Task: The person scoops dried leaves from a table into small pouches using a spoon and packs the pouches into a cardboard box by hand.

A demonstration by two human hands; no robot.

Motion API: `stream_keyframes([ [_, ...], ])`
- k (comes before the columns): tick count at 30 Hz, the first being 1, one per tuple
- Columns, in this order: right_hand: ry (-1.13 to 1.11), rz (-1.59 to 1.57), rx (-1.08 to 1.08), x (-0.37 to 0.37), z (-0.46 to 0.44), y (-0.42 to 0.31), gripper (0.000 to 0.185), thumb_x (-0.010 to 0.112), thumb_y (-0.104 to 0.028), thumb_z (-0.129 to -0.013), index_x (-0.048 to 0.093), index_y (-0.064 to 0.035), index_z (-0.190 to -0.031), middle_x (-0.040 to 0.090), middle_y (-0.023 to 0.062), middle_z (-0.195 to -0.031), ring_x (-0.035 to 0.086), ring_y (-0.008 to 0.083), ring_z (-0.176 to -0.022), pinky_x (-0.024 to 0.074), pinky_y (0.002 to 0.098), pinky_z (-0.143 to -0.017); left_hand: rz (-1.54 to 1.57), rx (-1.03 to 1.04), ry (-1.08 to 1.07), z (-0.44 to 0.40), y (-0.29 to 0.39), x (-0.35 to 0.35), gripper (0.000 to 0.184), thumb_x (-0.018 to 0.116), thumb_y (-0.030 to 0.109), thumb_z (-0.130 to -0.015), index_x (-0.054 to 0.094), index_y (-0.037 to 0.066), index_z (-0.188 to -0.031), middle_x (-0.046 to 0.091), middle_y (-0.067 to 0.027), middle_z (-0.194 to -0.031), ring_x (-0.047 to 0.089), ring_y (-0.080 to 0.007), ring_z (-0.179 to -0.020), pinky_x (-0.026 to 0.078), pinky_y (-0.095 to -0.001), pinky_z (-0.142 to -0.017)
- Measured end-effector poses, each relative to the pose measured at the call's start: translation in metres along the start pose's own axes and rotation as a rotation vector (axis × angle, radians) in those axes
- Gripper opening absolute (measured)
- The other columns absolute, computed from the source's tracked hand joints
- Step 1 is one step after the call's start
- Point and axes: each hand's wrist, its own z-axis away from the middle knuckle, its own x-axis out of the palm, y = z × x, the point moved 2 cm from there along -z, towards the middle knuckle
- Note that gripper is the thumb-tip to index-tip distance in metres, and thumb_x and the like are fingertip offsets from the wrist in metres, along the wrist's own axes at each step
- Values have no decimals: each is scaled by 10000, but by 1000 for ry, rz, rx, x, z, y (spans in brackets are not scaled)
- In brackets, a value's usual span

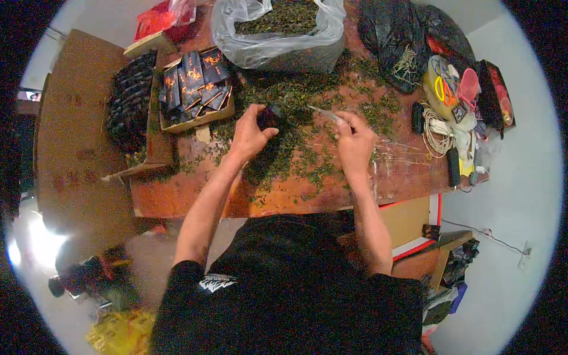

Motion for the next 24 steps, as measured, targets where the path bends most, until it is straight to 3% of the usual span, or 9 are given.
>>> stream_keyframes([
  [11,-33,188,-176,0,7,-23,177,676,-36,-883,756,-13,-1039,727,100,-831,651,151,-694,507,313,-644,-16,-10,11,0,-1,3,634,886,158,-703,546,-11,-1211,637,-234,-1143,613,-425,-1112,490,-471,-959],
  [14,-62,214,-212,2,10,-33,165,665,-31,-925,753,13,-1058,668,-5,-771,578,50,-658,449,229,-575,-30,9,21,1,-1,4,630,885,152,-704,549,-9,-1211,638,-236,-1138,613,-427,-1107,489,-474,-958],
  [20,-55,395,-513,8,9,-45,169,681,-11,-886,756,-9,-1038,741,102,-864,671,169,-676,518,311,-624,-10,6,6,2,2,4,610,883,136,-698,561,-11,-1194,638,-234,-1133,610,-426,-1099,485,-478,-954],
  [23,-105,430,-577,15,12,-63,147,686,-2,-835,726,-26,-975,702,158,-860,685,337,-793,540,418,-707,-9,-10,-16,2,1,4,595,877,130,-701,565,-16,-1186,637,-233,-1139,604,-425,-1112,483,-476,-960],
  [24,-111,469,-613,17,13,-65,155,683,8,-837,726,-25,-983,701,155,-866,685,335,-792,540,407,-700,-7,-16,-25,2,2,4,589,874,128,-703,566,-18,-1183,637,-234,-1142,601,-425,-1118,482,-475,-963],
])
